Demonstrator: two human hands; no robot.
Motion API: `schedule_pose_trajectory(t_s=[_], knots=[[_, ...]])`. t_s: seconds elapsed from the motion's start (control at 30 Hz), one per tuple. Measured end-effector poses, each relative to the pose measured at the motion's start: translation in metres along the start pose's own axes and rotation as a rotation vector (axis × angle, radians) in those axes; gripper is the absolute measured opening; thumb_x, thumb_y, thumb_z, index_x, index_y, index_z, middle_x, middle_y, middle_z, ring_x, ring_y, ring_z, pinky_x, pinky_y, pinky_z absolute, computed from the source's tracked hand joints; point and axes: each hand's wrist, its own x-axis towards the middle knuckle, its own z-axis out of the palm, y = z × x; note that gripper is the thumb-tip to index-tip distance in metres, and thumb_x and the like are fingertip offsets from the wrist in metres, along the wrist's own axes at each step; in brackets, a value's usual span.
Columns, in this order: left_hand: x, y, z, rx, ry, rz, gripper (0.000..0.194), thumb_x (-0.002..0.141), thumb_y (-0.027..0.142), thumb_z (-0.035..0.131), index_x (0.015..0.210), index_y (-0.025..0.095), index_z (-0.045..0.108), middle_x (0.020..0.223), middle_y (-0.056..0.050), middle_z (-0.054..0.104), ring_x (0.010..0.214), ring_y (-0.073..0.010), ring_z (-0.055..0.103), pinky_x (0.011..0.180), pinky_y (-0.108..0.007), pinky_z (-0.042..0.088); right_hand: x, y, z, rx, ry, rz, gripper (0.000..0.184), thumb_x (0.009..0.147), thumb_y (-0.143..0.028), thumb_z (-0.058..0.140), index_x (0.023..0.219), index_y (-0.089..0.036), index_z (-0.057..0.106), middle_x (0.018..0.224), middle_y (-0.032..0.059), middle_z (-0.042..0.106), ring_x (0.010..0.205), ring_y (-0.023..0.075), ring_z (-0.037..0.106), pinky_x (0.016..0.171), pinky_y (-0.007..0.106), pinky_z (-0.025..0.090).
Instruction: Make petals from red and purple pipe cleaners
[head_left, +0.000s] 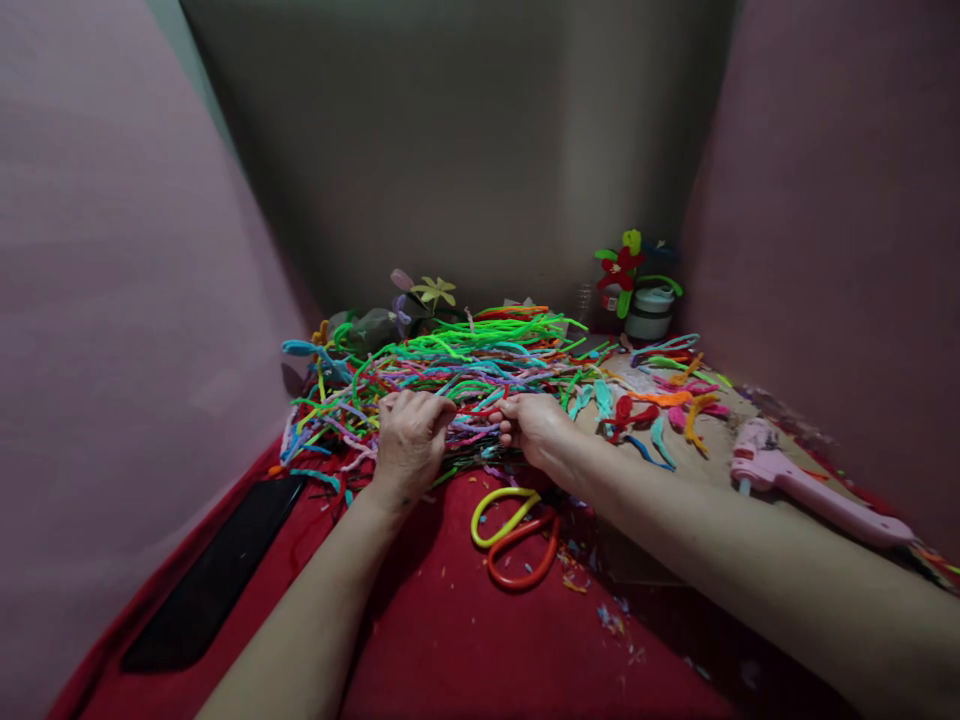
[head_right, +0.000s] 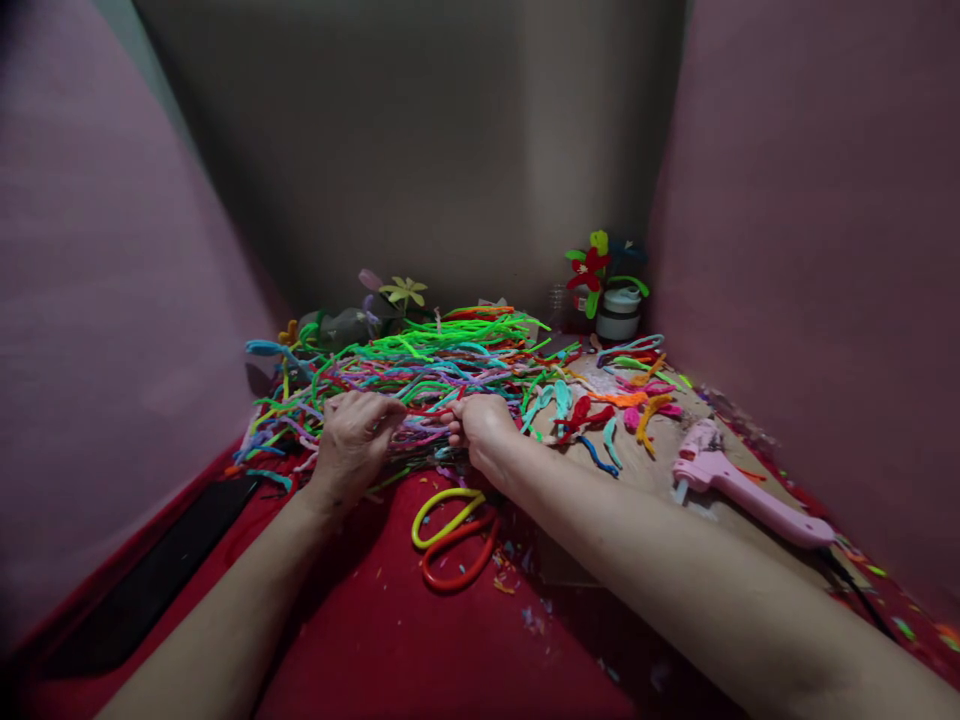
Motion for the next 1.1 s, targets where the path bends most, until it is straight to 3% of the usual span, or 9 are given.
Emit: schedule_pose_trajectory(t_s=[0.33, 0.5, 0.6, 0.67, 0.8, 0.87, 0.93, 1.0, 1.1], knots=[[0.003, -0.002, 0.002, -0.036, 0.044, 0.006, 0.010, 0.082, 0.017, 0.050, 0.076, 0.020, 0.057, 0.079, -0.004, 0.062, 0.081, -0.0212, 0.050, 0.080, -0.037, 0.033, -0.001, 0.000, 0.001, 0.017, -0.029, 0.034, 0.020, 0.085, -0.004, 0.041, 0.068, -0.010, 0.050, 0.055, -0.0012, 0.051, 0.040, 0.0037, 0.039, 0.038, 0.017, 0.033], [0.005, -0.001, -0.003, -0.101, 0.112, 0.047, 0.007, 0.083, 0.017, 0.050, 0.077, 0.019, 0.055, 0.095, -0.007, 0.061, 0.091, -0.0224, 0.046, 0.083, -0.040, 0.033, 0.004, 0.000, 0.002, 0.064, -0.043, 0.116, 0.015, 0.088, -0.022, 0.049, 0.094, -0.010, 0.056, 0.082, 0.0029, 0.058, 0.062, 0.0084, 0.055, 0.054, 0.022, 0.047], [0.006, 0.004, -0.010, -0.125, 0.125, 0.127, 0.008, 0.084, 0.016, 0.049, 0.078, 0.019, 0.054, 0.102, -0.006, 0.061, 0.099, -0.0226, 0.044, 0.088, -0.041, 0.032, 0.006, -0.003, 0.003, 0.127, -0.073, 0.145, 0.009, 0.086, -0.013, 0.049, 0.081, -0.009, 0.055, 0.066, 0.0000, 0.055, 0.053, 0.0062, 0.050, 0.049, 0.018, 0.045], [0.006, 0.007, -0.014, -0.131, 0.105, 0.169, 0.009, 0.083, 0.015, 0.049, 0.078, 0.020, 0.054, 0.105, -0.005, 0.060, 0.103, -0.0227, 0.043, 0.091, -0.042, 0.031, 0.008, -0.006, 0.004, 0.165, -0.105, 0.164, 0.016, 0.083, -0.005, 0.045, 0.069, -0.010, 0.052, 0.054, -0.0012, 0.051, 0.044, 0.0052, 0.044, 0.042, 0.016, 0.040], [0.007, 0.004, -0.015, -0.132, 0.080, 0.196, 0.010, 0.082, 0.014, 0.049, 0.077, 0.020, 0.054, 0.102, -0.006, 0.061, 0.101, -0.0235, 0.044, 0.090, -0.044, 0.032, 0.017, -0.014, 0.008, 0.222, -0.124, 0.190, 0.018, 0.083, -0.004, 0.043, 0.069, -0.010, 0.052, 0.052, -0.0015, 0.049, 0.040, 0.0046, 0.037, 0.037, 0.015, 0.033], [0.008, -0.001, -0.014, -0.123, 0.099, 0.175, 0.010, 0.082, 0.014, 0.049, 0.076, 0.020, 0.055, 0.097, -0.006, 0.062, 0.098, -0.0232, 0.046, 0.088, -0.043, 0.033, 0.024, -0.020, 0.010, 0.248, -0.108, 0.193, 0.013, 0.085, -0.009, 0.044, 0.080, -0.009, 0.056, 0.063, 0.0007, 0.055, 0.047, 0.0055, 0.045, 0.043, 0.017, 0.039], [0.009, -0.007, -0.015, -0.111, 0.126, 0.142, 0.012, 0.081, 0.014, 0.049, 0.074, 0.020, 0.055, 0.092, -0.005, 0.063, 0.095, -0.0229, 0.046, 0.087, -0.042, 0.033, 0.032, -0.025, 0.012, 0.277, -0.092, 0.197, 0.017, 0.088, -0.020, 0.048, 0.099, -0.010, 0.056, 0.089, 0.0057, 0.060, 0.070, 0.0110, 0.057, 0.060, 0.025, 0.050], [0.010, -0.012, -0.019, -0.099, 0.152, 0.113, 0.013, 0.081, 0.014, 0.049, 0.072, 0.020, 0.055, 0.088, -0.005, 0.063, 0.094, -0.0227, 0.046, 0.087, -0.042, 0.033, 0.039, -0.030, 0.012, 0.306, -0.076, 0.205, 0.030, 0.087, -0.030, 0.051, 0.113, -0.014, 0.052, 0.110, 0.0085, 0.056, 0.092, 0.0180, 0.058, 0.076, 0.037, 0.050], [0.011, -0.021, -0.028, -0.069, 0.186, 0.053, 0.013, 0.081, 0.016, 0.050, 0.070, 0.020, 0.055, 0.087, -0.005, 0.063, 0.093, -0.0232, 0.046, 0.086, -0.042, 0.034, 0.046, -0.031, 0.011, 0.346, -0.042, 0.217, 0.033, 0.087, -0.031, 0.051, 0.116, -0.015, 0.051, 0.115, 0.0092, 0.054, 0.097, 0.0200, 0.056, 0.081, 0.041, 0.048]])
